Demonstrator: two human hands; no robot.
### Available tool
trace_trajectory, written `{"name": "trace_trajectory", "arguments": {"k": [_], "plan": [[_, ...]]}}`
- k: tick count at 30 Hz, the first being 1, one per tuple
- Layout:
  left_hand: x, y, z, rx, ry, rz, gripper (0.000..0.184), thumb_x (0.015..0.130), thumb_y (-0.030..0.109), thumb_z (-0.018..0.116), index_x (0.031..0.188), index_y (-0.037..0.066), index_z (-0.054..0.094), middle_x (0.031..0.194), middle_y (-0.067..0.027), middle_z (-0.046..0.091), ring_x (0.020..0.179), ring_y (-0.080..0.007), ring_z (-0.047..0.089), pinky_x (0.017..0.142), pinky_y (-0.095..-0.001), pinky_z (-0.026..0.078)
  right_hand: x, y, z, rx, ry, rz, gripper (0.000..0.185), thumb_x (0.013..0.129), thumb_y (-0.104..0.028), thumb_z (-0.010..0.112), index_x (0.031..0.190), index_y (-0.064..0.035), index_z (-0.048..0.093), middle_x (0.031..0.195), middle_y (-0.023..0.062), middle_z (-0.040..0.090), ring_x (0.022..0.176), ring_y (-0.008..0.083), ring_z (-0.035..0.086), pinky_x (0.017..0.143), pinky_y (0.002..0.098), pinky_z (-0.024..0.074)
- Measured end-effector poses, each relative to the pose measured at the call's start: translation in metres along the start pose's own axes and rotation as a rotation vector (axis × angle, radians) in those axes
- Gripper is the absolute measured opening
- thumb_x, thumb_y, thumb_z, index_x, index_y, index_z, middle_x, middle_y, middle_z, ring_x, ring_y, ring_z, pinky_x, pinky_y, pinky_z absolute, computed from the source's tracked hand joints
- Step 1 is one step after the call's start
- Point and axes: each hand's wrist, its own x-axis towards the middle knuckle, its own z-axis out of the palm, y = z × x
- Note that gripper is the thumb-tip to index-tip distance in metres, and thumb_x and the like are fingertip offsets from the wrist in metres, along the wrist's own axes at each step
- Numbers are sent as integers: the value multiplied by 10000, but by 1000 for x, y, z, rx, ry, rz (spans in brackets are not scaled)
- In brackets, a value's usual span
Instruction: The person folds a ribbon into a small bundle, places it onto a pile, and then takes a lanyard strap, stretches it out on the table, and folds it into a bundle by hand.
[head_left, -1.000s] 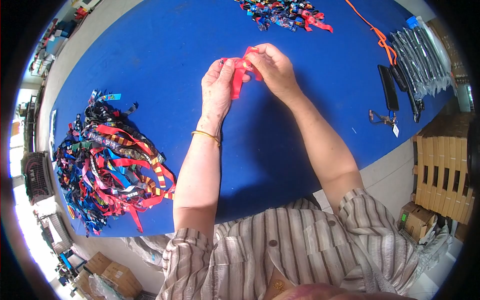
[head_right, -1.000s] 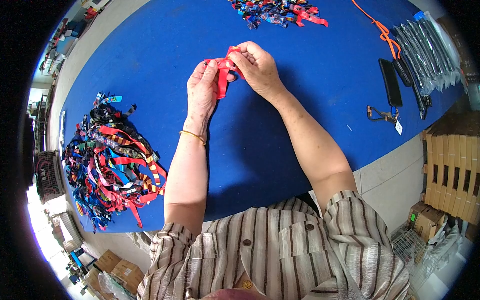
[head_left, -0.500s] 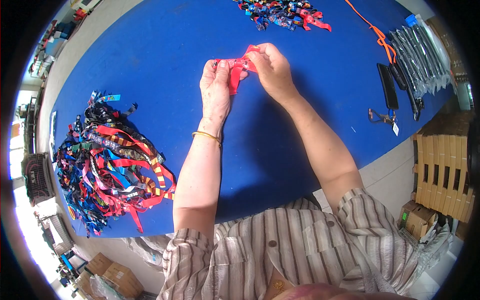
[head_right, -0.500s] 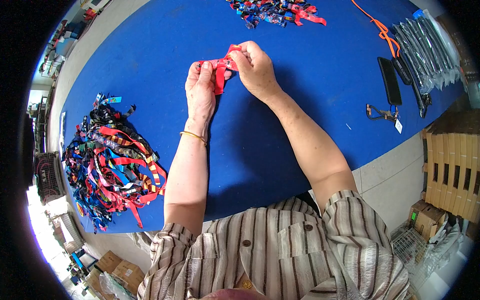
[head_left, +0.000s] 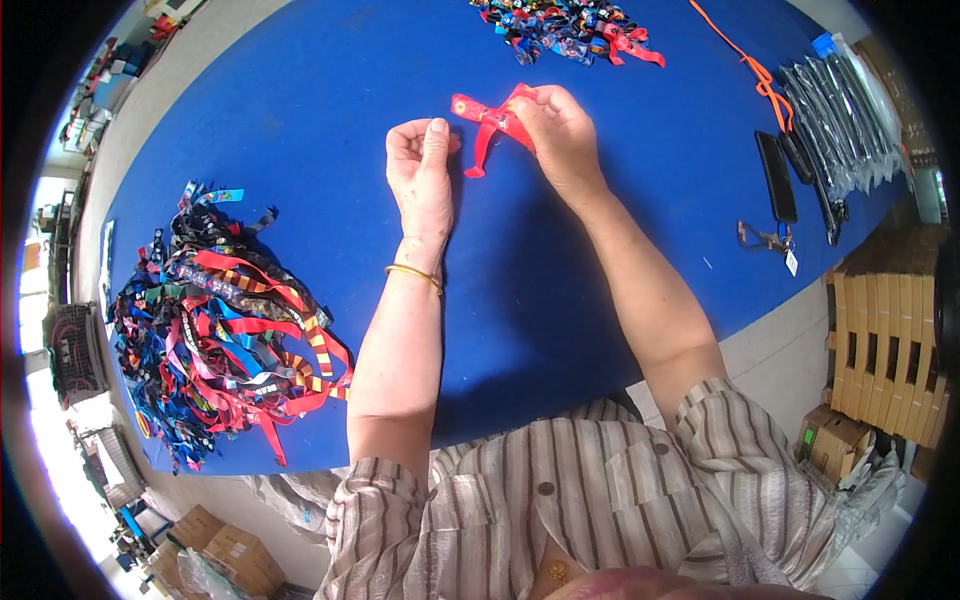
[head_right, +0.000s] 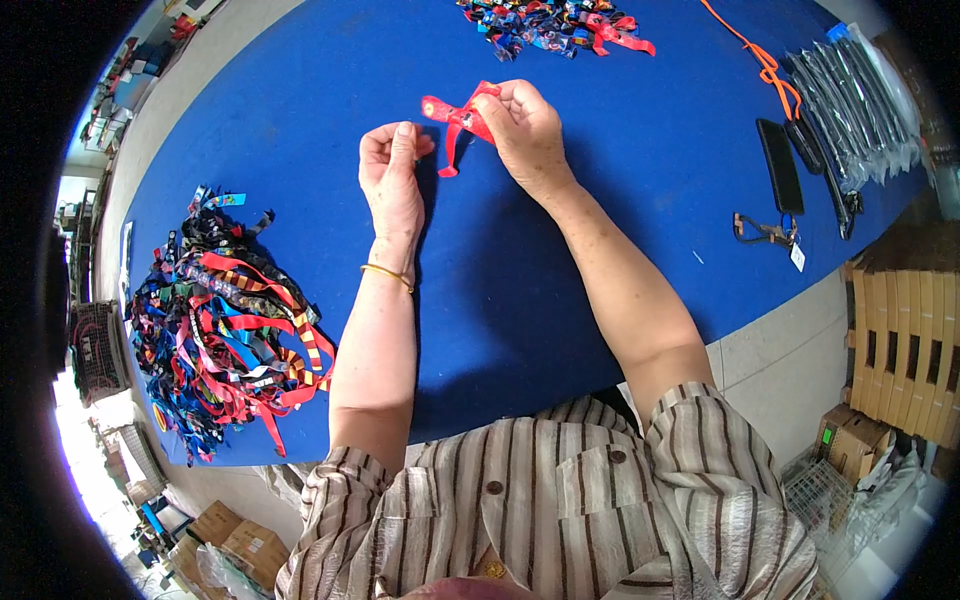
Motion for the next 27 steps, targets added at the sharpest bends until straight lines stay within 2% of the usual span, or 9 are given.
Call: {"name": "trace_trajectory", "arguments": {"k": [1, 4, 5, 11, 14, 17, 21, 24, 27], "plan": [[-1, 3, 0, 86, 29, 63, 179, 1028, 190, 716, 1078, 37, 640, 961, -37, 700, 838, -102, 633, 770, -259, 524, 1, 0, 0, -11, 12, -12, 162, 1043, -166, 668, 1068, -10, 632, 904, 5, 699, 805, 25, 623, 694, 201, 509], [-8, 12, 6, 162, -69, 92, 151, 1030, 172, 713, 1086, 37, 673, 959, -4, 686, 842, -71, 605, 763, -233, 505, -1, 3, 4, 21, -15, -70, 171, 1041, -175, 677, 1082, -14, 637, 912, 6, 701, 803, 23, 621, 708, 195, 514], [-12, 14, 11, 181, -97, 100, 165, 1030, 166, 714, 1132, 38, 699, 975, 12, 687, 862, -54, 596, 770, -220, 501, -2, 2, 6, 25, -35, -74, 173, 1042, -178, 678, 1084, -15, 642, 915, 6, 701, 804, 24, 621, 711, 198, 517], [-17, 28, 15, 66, -216, -75, 236, 1044, 182, 691, 1214, 18, 694, 1038, -13, 710, 916, -73, 631, 828, -247, 519, -10, -13, 10, -4, -193, -70, 210, 1058, -223, 665, 1105, -19, 682, 926, 4, 705, 756, 25, 599, 655, 201, 498], [-13, 25, 12, 110, -264, -78, 253, 1050, 171, 668, 1221, -15, 670, 1046, -54, 733, 920, -108, 664, 834, -270, 551, -10, -20, 8, 8, -282, -97, 216, 1063, -236, 655, 1113, -28, 687, 911, -8, 692, 734, 25, 578, 639, 194, 475], [-7, 20, 5, -189, -274, -178, 242, 1062, 178, 649, 1194, -20, 693, 1007, -77, 750, 874, -146, 701, 848, -294, 563, -11, -23, 8, 84, -158, -38, 209, 1059, -234, 655, 1125, -37, 682, 898, -19, 669, 724, 33, 564, 636, 205, 470], [1, 12, -1, -265, -292, -201, 228, 1065, 179, 637, 1148, -26, 694, 926, -130, 760, 786, -203, 726, 803, -355, 601, 2, -15, 1, 70, 59, -49, 244, 1029, -238, 684, 1154, -30, 657, 900, -13, 659, 763, 47, 563, 663, 221, 475], [-1, 13, 1, -252, -310, -216, 206, 1058, 170, 648, 1121, -20, 696, 921, -110, 760, 779, -184, 722, 773, -319, 588, 1, -19, -2, 62, -32, 66, 267, 1025, -271, 691, 1128, -26, 666, 910, -2, 667, 810, 66, 584, 712, 240, 494], [-3, 17, 4, -179, -337, -241, 174, 1047, 163, 666, 1082, -3, 704, 902, -88, 757, 757, -152, 706, 731, -278, 562, 3, -15, -3, 77, -119, 51, 296, 1023, -303, 693, 1108, -20, 689, 932, 15, 685, 855, 87, 613, 760, 266, 517]]}}
